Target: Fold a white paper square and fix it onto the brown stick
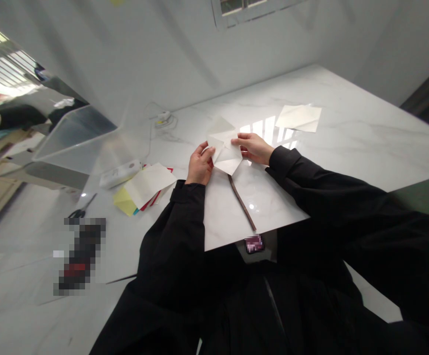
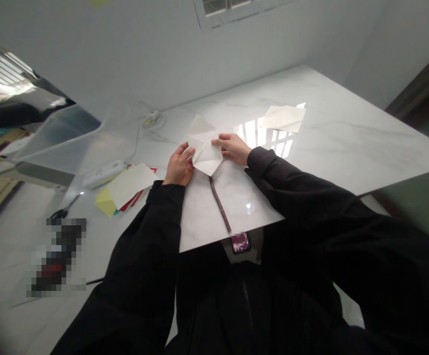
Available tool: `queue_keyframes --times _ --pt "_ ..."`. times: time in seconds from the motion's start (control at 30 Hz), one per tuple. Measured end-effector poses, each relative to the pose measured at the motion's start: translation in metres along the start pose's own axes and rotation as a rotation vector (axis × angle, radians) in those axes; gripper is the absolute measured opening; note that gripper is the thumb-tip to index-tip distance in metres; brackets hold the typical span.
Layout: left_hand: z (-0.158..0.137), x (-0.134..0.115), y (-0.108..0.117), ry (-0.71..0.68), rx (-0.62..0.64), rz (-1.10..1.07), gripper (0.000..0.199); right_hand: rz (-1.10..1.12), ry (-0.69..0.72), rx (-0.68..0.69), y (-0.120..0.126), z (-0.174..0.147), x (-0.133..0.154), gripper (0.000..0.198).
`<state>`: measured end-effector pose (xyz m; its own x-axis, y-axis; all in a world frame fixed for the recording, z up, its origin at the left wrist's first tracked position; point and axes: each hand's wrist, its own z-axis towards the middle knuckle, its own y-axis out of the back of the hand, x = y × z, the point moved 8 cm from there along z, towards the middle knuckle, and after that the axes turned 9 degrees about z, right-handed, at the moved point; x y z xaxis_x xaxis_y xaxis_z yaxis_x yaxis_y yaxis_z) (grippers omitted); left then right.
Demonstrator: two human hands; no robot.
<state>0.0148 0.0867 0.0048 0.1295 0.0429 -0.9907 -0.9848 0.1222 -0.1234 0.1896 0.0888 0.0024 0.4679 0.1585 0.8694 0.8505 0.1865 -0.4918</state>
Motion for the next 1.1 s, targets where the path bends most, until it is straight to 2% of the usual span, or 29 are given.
queue_keyframes --times 1.1 --pt "-0.0003 -0.0013 -0.0015 -0.007 0.003 -0.007 0.047 -0.017 -0.015 -0.014 -0.0019 -0.0022 0.0011 0.025"
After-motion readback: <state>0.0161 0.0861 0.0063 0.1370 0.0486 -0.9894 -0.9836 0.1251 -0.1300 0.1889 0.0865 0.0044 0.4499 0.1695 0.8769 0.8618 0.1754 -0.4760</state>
